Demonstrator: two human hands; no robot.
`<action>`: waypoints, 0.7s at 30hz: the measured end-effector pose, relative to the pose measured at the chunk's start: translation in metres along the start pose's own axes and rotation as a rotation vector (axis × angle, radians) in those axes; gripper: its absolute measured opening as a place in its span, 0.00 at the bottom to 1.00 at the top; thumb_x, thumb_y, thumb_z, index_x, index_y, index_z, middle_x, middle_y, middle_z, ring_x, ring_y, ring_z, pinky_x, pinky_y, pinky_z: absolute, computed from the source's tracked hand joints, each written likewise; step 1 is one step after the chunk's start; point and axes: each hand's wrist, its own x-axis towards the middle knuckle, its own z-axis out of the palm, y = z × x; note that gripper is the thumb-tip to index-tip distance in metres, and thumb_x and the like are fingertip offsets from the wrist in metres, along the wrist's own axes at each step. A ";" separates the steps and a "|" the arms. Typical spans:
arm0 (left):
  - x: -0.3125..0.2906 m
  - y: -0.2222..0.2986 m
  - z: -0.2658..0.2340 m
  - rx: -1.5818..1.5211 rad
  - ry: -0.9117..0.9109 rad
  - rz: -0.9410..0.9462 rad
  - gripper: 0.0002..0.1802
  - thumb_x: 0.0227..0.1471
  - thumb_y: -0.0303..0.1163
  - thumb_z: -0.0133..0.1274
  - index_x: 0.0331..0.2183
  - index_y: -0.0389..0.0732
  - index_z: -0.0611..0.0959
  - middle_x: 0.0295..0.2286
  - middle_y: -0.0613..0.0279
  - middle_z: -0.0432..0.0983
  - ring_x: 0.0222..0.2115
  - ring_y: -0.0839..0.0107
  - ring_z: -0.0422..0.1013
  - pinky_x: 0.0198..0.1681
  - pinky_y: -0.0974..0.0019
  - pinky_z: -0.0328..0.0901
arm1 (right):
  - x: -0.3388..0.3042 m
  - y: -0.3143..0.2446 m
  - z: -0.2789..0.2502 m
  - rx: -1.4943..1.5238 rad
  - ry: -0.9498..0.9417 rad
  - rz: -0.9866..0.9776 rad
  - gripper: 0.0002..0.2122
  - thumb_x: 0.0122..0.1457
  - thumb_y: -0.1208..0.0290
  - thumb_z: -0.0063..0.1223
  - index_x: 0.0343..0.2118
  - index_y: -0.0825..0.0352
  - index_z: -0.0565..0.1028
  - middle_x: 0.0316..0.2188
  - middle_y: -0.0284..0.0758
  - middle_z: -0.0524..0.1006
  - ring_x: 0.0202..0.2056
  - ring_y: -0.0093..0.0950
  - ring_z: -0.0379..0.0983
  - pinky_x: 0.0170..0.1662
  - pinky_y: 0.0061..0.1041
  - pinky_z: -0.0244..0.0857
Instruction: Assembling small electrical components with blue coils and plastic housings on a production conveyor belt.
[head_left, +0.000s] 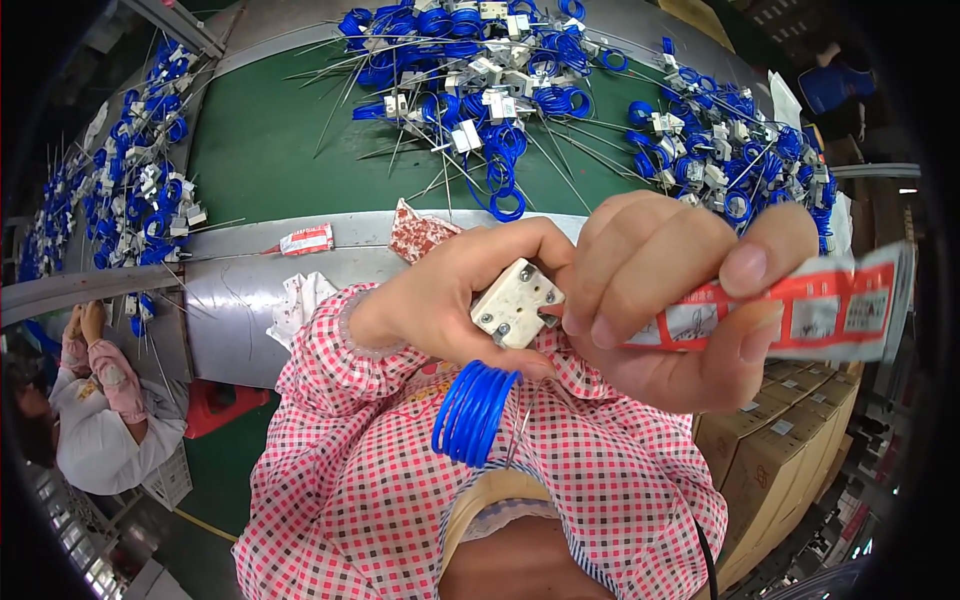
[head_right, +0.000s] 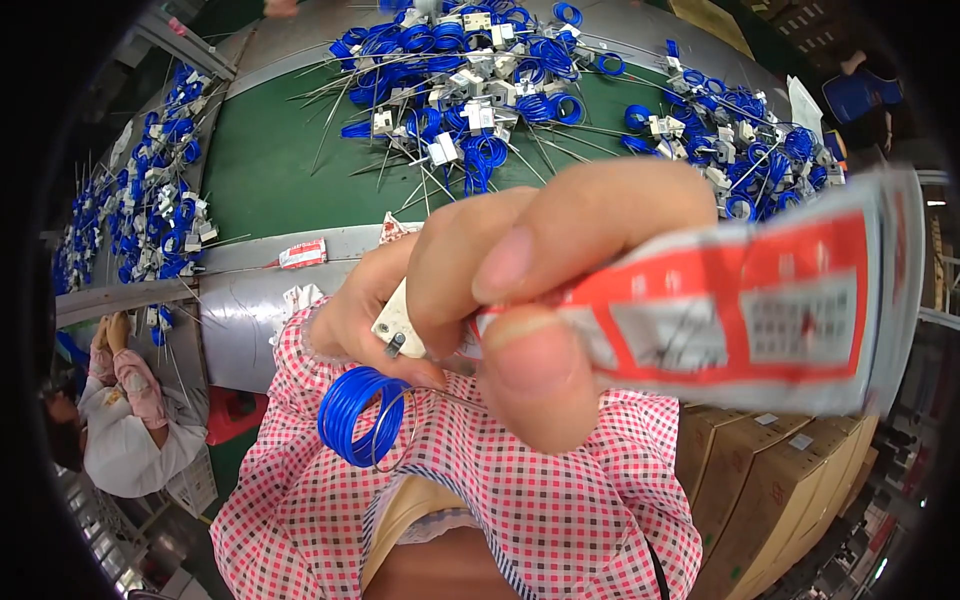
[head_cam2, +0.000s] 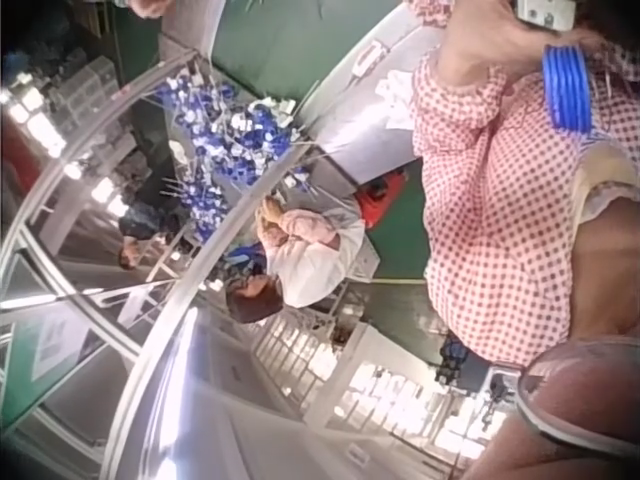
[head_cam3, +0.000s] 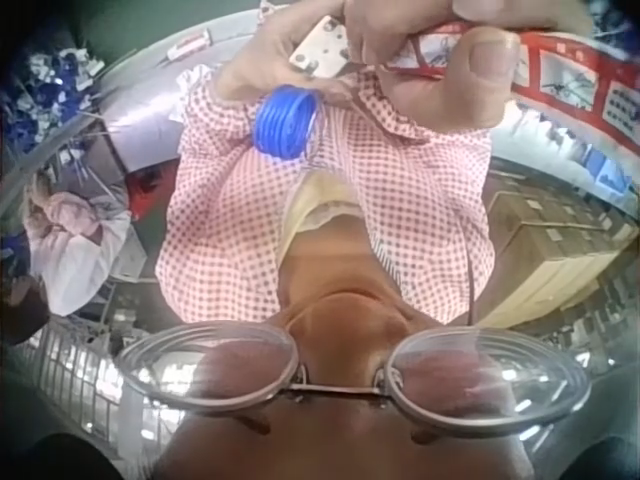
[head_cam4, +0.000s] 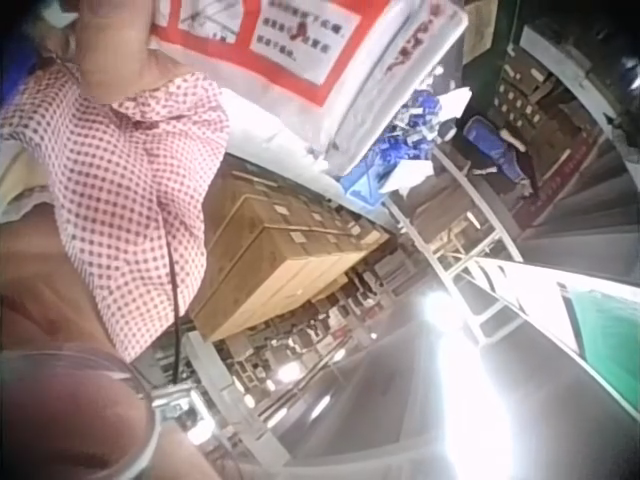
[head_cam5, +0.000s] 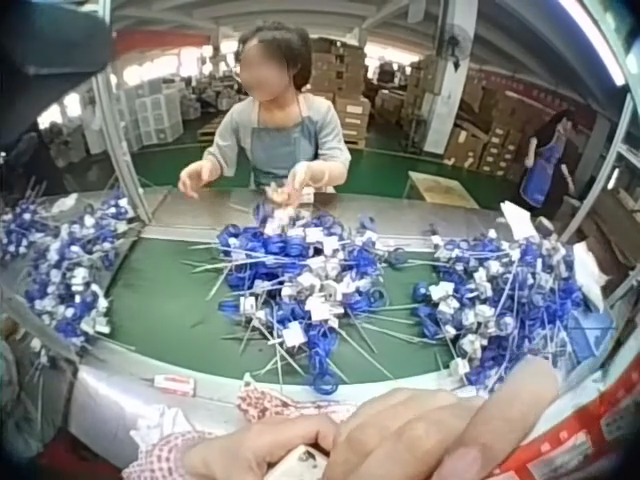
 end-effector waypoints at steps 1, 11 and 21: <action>0.000 0.001 0.001 0.000 0.002 0.003 0.26 0.30 0.33 0.65 0.32 0.38 0.70 0.27 0.66 0.67 0.27 0.79 0.64 0.30 0.74 0.60 | -0.001 0.000 0.000 -0.053 -0.020 -0.031 0.10 0.59 0.63 0.30 0.35 0.65 0.57 0.09 0.35 0.64 0.06 0.22 0.53 0.09 0.18 0.49; -0.001 0.001 0.003 0.053 -0.026 0.034 0.22 0.30 0.31 0.63 0.29 0.39 0.70 0.24 0.68 0.67 0.25 0.80 0.63 0.27 0.76 0.59 | -0.010 0.006 0.004 -0.065 0.060 -0.233 0.12 0.59 0.61 0.27 0.34 0.65 0.57 0.11 0.33 0.65 0.07 0.22 0.58 0.09 0.17 0.51; -0.007 0.000 0.006 0.016 0.046 0.039 0.23 0.28 0.32 0.64 0.29 0.38 0.70 0.24 0.68 0.67 0.23 0.80 0.64 0.26 0.76 0.60 | -0.006 0.010 0.012 0.157 0.051 -0.166 0.13 0.60 0.59 0.27 0.33 0.65 0.56 0.11 0.34 0.64 0.07 0.23 0.58 0.07 0.17 0.50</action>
